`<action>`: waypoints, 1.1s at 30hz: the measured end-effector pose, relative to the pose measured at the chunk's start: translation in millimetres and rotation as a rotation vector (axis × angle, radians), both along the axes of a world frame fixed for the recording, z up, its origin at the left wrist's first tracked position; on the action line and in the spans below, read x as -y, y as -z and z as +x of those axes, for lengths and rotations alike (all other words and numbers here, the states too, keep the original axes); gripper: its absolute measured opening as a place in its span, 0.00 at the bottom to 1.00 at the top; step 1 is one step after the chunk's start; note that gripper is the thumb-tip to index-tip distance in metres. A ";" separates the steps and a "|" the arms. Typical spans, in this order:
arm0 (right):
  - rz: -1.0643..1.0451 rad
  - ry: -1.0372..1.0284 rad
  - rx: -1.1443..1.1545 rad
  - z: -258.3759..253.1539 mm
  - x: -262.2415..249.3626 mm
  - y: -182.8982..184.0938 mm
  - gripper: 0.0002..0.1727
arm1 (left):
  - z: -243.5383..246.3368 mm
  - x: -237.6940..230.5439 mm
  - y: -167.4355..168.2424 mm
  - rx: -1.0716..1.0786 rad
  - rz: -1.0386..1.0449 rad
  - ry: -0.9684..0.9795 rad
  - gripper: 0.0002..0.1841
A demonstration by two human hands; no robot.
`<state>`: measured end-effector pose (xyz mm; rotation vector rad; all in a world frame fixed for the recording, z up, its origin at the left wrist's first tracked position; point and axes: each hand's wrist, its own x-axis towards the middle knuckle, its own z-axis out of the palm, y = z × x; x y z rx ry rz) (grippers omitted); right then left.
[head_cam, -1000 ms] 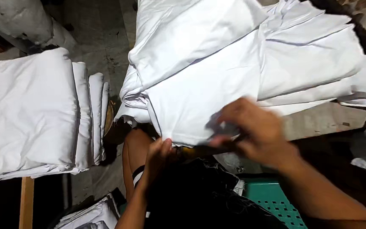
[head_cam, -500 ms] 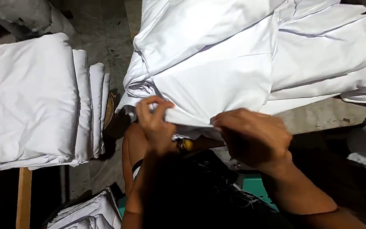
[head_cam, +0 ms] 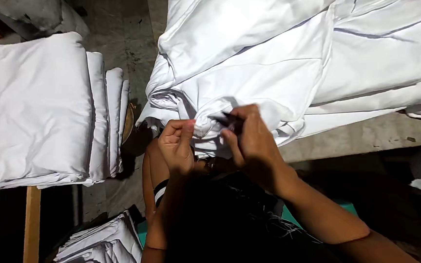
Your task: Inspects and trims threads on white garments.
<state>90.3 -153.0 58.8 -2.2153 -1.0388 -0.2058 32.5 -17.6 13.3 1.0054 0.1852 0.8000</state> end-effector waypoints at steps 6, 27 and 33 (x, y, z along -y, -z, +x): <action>0.099 -0.189 -0.197 -17.4 5.5 11.0 0.14 | -27.0 -7.5 -1.2 0.006 0.291 -0.022 0.06; 0.129 -0.114 0.058 9.1 -21.9 1.4 0.19 | -25.6 3.3 8.1 -0.353 0.566 -0.049 0.10; 0.083 -0.099 0.075 -2.5 22.9 9.9 0.14 | -64.3 2.2 9.2 -0.162 0.530 0.199 0.12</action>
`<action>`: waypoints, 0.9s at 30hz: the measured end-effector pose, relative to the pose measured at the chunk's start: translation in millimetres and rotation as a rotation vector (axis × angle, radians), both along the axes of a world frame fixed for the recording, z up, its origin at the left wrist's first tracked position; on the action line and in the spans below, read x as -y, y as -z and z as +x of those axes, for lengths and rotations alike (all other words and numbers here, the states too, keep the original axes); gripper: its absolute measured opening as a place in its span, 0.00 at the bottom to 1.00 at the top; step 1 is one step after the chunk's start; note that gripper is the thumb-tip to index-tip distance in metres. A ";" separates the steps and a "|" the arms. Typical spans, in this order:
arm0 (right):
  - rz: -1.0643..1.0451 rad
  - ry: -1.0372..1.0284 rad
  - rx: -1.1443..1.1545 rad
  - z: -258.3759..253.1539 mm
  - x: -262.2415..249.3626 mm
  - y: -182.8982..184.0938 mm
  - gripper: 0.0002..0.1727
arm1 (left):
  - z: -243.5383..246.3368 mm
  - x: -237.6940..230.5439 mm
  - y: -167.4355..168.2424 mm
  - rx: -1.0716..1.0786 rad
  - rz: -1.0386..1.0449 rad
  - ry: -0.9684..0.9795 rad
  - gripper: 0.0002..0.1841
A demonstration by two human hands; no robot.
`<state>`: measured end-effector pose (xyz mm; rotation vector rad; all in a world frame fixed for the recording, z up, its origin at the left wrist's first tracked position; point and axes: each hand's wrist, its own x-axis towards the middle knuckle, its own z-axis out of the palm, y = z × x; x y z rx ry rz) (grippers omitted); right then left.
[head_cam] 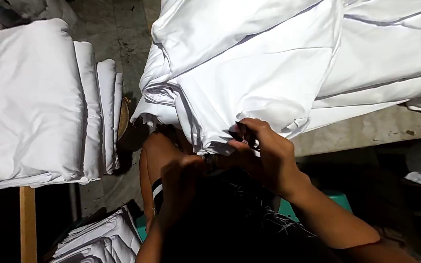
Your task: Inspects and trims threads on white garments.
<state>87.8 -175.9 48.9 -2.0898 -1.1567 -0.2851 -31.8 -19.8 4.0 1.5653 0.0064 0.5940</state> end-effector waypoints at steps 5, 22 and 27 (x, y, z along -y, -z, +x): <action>-0.005 0.090 -0.033 -5.4 3.3 4.2 0.13 | 23.2 21.9 14.2 0.100 -0.540 0.250 0.14; 0.052 0.097 -0.103 -9.2 -6.1 20.7 0.14 | 57.3 25.7 2.3 0.072 -0.202 -0.326 0.07; 0.021 0.106 -0.074 -8.0 -8.8 19.4 0.14 | 53.0 26.2 1.5 0.110 -0.227 -0.272 0.04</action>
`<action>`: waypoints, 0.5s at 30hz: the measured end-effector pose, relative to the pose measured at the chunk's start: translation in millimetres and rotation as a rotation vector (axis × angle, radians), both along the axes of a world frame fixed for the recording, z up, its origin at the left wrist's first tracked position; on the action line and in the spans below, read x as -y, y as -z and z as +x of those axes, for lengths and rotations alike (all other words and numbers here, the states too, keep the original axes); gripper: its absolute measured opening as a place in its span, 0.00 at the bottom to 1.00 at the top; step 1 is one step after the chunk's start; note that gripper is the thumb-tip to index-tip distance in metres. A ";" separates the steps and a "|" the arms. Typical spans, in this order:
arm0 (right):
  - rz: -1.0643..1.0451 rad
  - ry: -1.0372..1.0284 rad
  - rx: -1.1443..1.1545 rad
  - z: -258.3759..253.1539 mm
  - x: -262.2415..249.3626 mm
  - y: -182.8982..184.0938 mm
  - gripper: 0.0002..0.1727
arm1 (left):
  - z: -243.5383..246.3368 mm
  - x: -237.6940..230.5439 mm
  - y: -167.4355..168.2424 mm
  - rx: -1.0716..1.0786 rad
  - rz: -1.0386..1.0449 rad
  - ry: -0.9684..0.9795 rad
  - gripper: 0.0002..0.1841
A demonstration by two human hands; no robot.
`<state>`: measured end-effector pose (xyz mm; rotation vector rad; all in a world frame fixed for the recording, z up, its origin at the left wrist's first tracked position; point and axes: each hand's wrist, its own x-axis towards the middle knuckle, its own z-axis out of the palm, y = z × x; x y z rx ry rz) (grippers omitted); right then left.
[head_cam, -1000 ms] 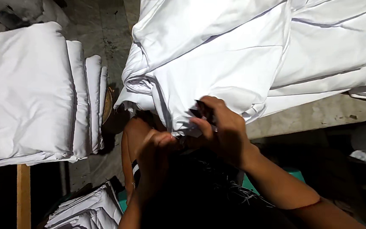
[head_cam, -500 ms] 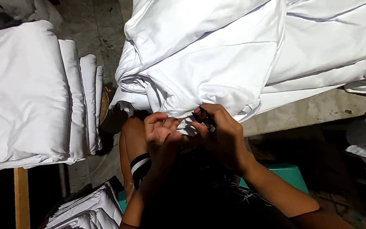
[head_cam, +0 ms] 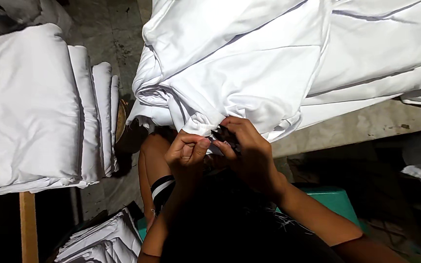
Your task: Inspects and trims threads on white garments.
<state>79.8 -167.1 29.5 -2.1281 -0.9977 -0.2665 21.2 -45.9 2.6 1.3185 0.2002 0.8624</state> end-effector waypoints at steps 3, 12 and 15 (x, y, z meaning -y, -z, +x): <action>-0.001 -0.012 -0.009 0.4 1.5 -0.7 0.14 | 0.6 -1.1 -2.2 0.001 -0.031 0.054 0.18; 0.013 -0.018 -0.004 -0.4 2.1 0.9 0.14 | 3.1 -3.4 -2.9 -0.050 0.046 -0.059 0.08; 0.014 -0.027 0.004 0.2 3.1 1.6 0.15 | 1.1 -3.1 -3.0 -0.059 0.027 -0.048 0.09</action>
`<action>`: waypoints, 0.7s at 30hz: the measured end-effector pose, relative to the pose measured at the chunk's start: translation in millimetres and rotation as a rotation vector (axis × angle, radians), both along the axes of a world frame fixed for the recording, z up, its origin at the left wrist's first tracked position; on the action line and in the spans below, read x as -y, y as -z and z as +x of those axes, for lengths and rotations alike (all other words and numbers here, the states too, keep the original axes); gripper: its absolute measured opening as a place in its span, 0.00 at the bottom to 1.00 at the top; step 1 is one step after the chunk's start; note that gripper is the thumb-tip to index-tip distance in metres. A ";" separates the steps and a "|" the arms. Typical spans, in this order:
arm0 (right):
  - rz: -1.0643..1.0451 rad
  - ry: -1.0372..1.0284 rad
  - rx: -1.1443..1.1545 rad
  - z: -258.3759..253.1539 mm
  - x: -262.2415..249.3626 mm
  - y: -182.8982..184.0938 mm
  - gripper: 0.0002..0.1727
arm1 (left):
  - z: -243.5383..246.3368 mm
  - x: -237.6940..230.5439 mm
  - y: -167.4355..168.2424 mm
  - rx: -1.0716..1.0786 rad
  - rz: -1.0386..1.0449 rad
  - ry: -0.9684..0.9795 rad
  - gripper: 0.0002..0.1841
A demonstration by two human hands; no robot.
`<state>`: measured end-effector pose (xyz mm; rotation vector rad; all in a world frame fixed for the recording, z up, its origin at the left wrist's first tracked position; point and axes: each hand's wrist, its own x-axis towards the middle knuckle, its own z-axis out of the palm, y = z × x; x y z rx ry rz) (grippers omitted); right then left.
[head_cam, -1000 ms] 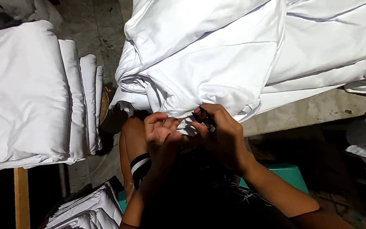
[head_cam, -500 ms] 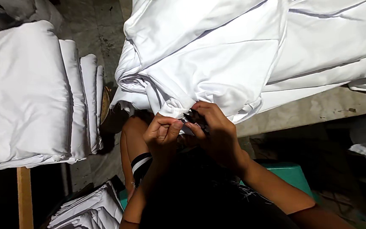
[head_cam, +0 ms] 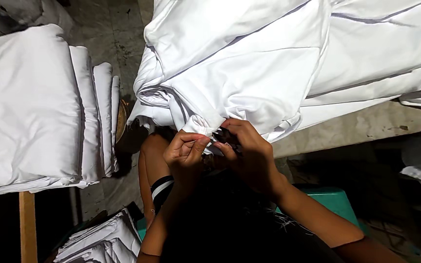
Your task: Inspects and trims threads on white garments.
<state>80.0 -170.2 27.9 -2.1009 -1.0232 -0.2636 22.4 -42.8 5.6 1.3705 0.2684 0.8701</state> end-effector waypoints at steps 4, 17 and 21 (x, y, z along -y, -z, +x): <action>0.004 -0.006 0.024 0.9 -0.4 1.6 0.14 | -0.9 -0.2 -0.2 0.002 -0.064 0.032 0.10; -0.025 0.029 0.019 -0.5 -1.7 -0.3 0.14 | -0.8 -1.1 1.3 0.034 -0.024 0.049 0.07; -0.052 0.029 0.026 0.9 -4.5 -2.5 0.15 | -0.8 -2.5 0.9 0.027 0.019 0.062 0.06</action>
